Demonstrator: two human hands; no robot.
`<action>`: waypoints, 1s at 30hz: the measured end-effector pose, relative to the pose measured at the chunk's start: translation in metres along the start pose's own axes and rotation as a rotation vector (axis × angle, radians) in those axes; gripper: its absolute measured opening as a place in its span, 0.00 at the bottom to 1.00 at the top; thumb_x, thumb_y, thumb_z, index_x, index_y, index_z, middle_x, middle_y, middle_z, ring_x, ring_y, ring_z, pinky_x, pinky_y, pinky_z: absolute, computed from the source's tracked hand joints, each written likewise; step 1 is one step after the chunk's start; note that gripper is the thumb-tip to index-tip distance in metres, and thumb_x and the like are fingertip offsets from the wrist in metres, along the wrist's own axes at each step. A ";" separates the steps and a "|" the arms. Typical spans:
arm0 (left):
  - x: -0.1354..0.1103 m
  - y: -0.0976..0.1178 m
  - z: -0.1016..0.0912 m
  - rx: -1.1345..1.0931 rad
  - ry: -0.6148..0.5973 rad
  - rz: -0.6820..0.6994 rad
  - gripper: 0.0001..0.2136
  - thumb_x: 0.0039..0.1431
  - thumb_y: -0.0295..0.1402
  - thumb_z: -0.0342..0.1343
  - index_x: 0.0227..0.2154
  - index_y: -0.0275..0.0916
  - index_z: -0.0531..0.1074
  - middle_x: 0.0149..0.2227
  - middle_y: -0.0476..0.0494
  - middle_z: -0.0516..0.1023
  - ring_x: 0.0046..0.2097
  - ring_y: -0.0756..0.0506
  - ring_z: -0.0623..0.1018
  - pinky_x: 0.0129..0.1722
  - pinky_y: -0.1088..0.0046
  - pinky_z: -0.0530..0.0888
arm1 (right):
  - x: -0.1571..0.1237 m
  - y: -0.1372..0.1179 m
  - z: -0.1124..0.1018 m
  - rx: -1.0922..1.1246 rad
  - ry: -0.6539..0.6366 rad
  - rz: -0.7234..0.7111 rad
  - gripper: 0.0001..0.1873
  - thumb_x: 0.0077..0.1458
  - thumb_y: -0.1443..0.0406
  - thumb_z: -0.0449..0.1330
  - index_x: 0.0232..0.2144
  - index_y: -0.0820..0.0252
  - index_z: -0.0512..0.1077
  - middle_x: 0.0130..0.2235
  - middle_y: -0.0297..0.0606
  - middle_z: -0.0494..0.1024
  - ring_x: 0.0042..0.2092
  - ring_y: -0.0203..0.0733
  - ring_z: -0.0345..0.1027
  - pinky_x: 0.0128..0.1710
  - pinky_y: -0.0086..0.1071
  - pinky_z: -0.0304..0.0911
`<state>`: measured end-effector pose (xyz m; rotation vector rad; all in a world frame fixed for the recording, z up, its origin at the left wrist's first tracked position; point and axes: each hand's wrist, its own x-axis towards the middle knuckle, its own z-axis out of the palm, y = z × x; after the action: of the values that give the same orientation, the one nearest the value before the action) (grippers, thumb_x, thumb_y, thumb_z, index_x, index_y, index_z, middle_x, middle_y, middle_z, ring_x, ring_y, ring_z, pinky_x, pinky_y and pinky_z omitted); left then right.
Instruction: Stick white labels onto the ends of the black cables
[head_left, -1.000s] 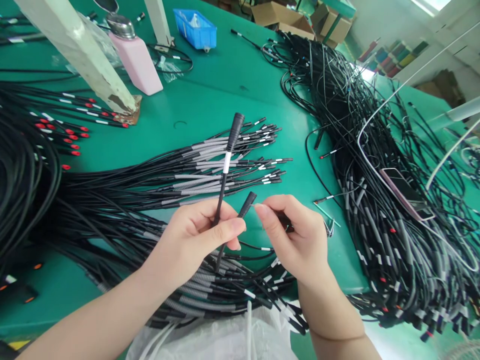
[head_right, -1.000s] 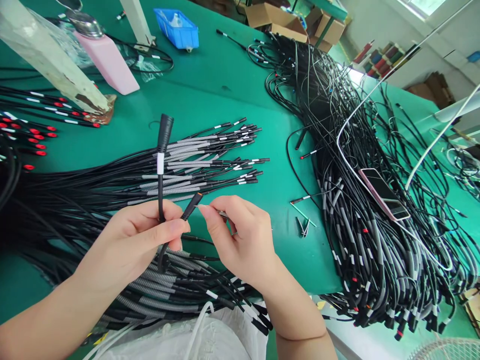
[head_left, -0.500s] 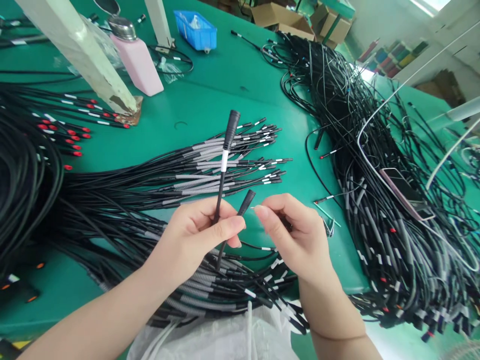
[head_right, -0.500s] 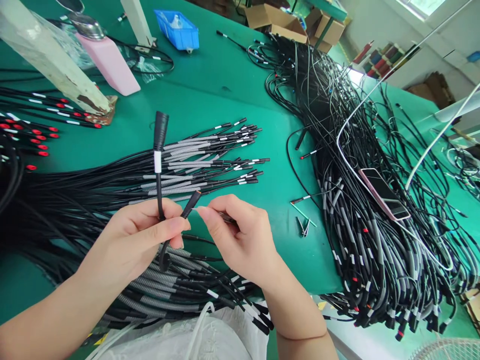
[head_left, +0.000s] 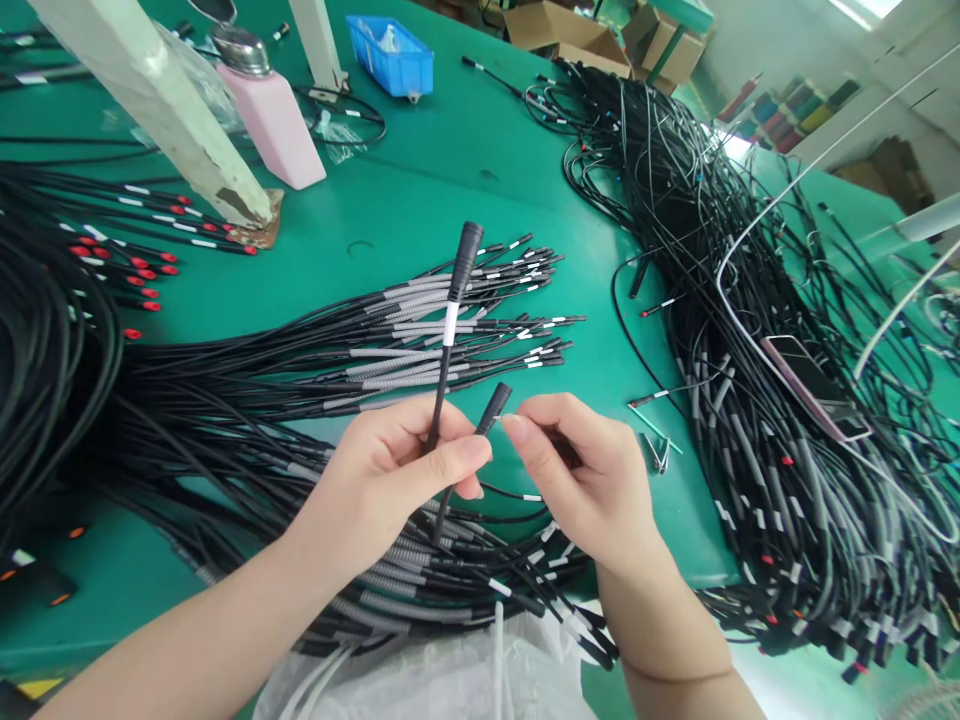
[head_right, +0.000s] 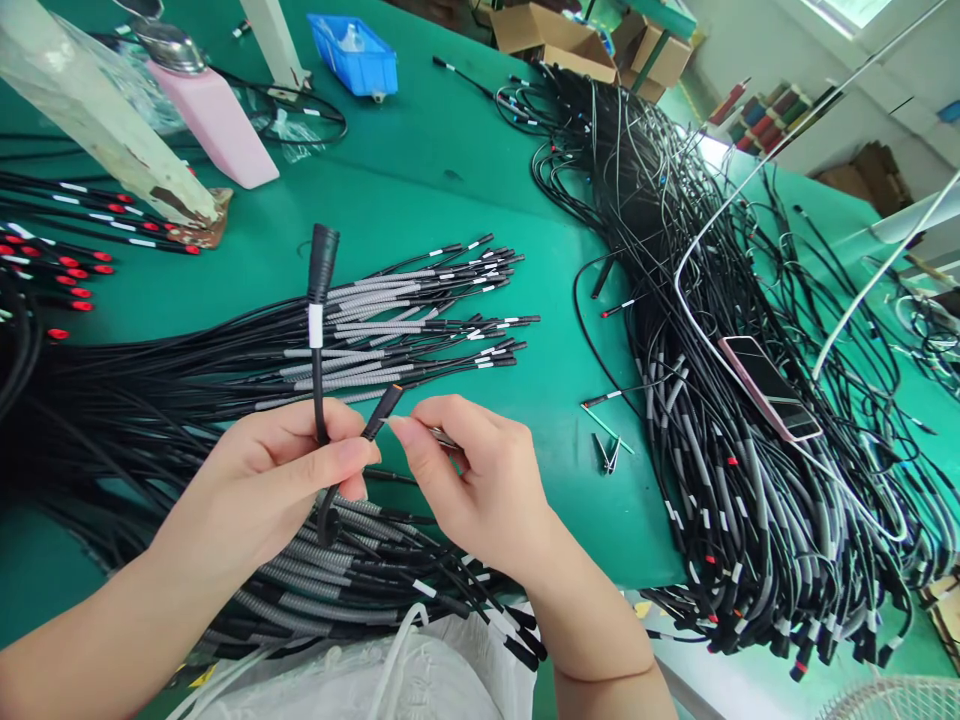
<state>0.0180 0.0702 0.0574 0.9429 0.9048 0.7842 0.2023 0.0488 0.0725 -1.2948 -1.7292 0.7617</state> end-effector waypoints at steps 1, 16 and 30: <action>0.000 0.000 0.000 0.004 0.000 -0.004 0.09 0.59 0.33 0.65 0.24 0.42 0.75 0.20 0.55 0.78 0.25 0.51 0.72 0.27 0.74 0.65 | 0.000 0.000 -0.001 0.061 -0.036 0.045 0.09 0.65 0.66 0.59 0.30 0.58 0.69 0.22 0.23 0.62 0.22 0.28 0.50 0.20 0.26 0.51; 0.000 0.000 0.000 0.042 0.016 -0.006 0.10 0.59 0.36 0.65 0.24 0.42 0.75 0.20 0.55 0.78 0.25 0.50 0.72 0.28 0.73 0.64 | 0.001 -0.001 0.004 -0.102 0.084 -0.033 0.09 0.64 0.68 0.58 0.30 0.58 0.68 0.23 0.24 0.64 0.22 0.28 0.48 0.21 0.26 0.51; 0.001 0.002 0.001 0.055 0.035 -0.008 0.10 0.58 0.36 0.65 0.24 0.42 0.74 0.20 0.53 0.77 0.25 0.49 0.73 0.29 0.72 0.66 | -0.001 -0.002 0.003 -0.066 0.044 -0.021 0.09 0.65 0.68 0.58 0.30 0.57 0.68 0.23 0.25 0.66 0.22 0.29 0.50 0.21 0.26 0.50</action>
<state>0.0191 0.0714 0.0595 0.9759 0.9635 0.7746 0.1990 0.0476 0.0725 -1.3261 -1.7435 0.6641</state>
